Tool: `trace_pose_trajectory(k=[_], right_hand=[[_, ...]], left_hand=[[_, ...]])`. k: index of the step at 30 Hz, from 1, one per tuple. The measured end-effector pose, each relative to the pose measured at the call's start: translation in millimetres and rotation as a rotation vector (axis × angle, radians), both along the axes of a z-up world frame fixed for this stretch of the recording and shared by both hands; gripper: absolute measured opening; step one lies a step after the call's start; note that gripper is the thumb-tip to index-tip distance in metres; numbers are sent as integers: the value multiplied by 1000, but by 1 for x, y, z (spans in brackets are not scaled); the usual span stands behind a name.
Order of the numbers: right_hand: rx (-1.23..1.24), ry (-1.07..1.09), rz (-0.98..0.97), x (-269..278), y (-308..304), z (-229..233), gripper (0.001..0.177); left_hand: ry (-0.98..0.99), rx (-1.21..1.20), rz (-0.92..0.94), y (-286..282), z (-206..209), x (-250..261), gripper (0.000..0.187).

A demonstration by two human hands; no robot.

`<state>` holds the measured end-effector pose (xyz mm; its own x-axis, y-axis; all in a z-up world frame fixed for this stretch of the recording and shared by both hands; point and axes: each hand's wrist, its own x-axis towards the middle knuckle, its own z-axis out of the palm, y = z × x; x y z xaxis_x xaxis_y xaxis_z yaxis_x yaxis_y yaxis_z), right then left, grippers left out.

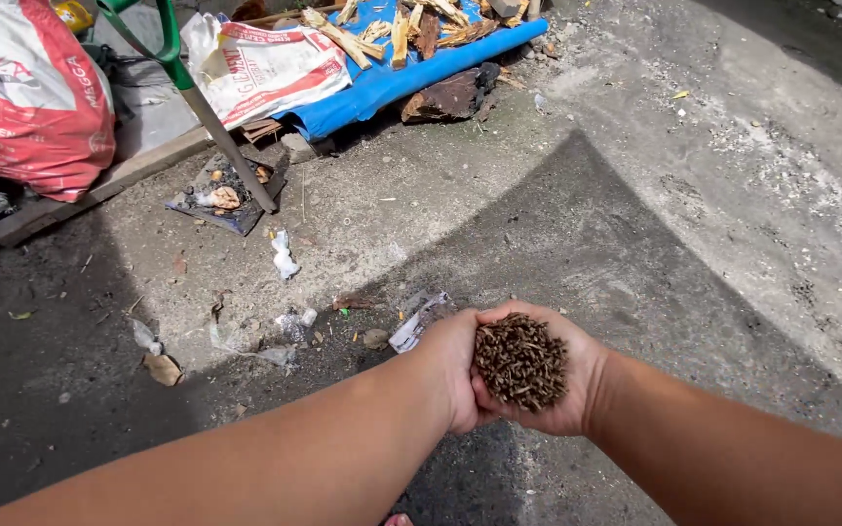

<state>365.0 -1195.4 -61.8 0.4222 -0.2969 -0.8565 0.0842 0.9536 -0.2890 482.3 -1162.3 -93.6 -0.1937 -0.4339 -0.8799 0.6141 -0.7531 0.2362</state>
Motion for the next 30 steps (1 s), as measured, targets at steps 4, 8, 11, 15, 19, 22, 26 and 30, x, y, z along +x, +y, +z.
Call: trace_pose_trajectory(k=[4, 8, 11, 15, 19, 22, 26, 30], right_hand=[[26, -125, 145, -7, -18, 40, 34], [-33, -23, 249, -21, -43, 103, 34], [-159, 158, 205, -1, -67, 97, 31], [-138, 27, 222, 41, -117, 9, 27], [153, -211, 337, 33, -145, 19, 28], [84, -189, 521, 19, -188, 61, 35], [-168, -78, 341, 30, -242, 59, 29], [-293, -11, -97, 86, -309, 12, 33]], left_hand=[[-113, 44, 71, 1, 46, -2, 41], [-75, -79, 126, -17, 88, -25, 42], [103, -146, 170, -48, 75, -15, 36], [156, -172, 264, -87, 16, 32, 33], [-112, -118, 321, -109, -7, 24, 36], [-206, -183, 367, -129, 52, 13, 37], [-262, -145, 266, -139, 88, 25, 58], [-311, -37, 424, -116, 65, 43, 70]])
